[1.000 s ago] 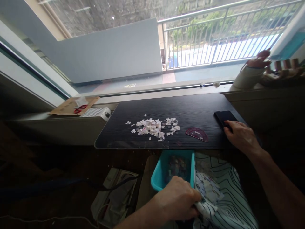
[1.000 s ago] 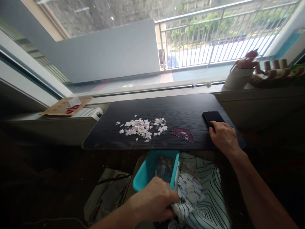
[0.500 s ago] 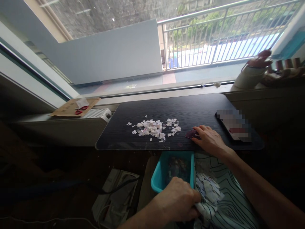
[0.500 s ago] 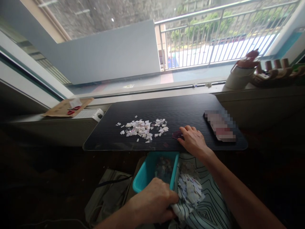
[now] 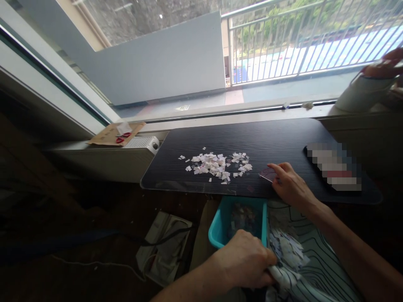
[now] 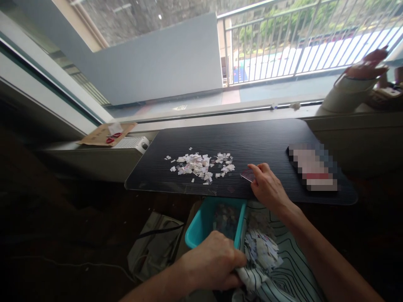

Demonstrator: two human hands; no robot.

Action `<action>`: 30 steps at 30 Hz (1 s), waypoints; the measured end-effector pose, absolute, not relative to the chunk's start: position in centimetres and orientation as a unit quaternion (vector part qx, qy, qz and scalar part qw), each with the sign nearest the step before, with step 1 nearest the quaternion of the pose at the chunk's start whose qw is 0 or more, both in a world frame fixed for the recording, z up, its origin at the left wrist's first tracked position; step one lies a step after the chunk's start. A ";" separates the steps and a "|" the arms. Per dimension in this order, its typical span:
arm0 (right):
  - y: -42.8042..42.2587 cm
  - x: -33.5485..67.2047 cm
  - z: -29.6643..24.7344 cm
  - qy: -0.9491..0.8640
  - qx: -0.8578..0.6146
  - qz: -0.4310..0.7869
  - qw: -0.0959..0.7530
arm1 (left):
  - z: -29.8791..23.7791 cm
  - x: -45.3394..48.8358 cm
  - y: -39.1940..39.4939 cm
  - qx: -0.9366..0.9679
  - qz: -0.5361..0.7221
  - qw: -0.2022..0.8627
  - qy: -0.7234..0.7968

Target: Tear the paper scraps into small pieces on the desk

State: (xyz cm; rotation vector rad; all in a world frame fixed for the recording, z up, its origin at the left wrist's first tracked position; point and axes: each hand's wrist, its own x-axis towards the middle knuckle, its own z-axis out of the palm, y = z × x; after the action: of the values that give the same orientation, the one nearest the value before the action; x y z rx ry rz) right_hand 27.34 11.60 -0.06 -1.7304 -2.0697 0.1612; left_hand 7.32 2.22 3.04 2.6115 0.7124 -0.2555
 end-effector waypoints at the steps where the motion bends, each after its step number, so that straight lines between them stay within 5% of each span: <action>1: 11.6 27.3 0.0 -0.749 -0.618 0.067 0.227 | 3.1 7.3 2.3 0.939 -0.091 0.210 0.258; 12: 11.6 28.0 -0.6 -0.763 -0.540 0.138 0.326 | 3.6 8.3 2.6 0.919 -0.104 0.216 0.314; 30: 10.2 26.2 0.2 -0.788 -0.452 0.264 0.323 | 3.3 8.1 5.1 0.893 -0.116 0.270 0.341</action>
State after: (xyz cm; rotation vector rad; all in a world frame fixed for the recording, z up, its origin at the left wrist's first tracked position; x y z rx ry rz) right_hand 26.17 10.19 0.15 -1.1870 -2.0687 0.6936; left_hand 8.06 5.14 3.32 2.4077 0.9183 -0.3123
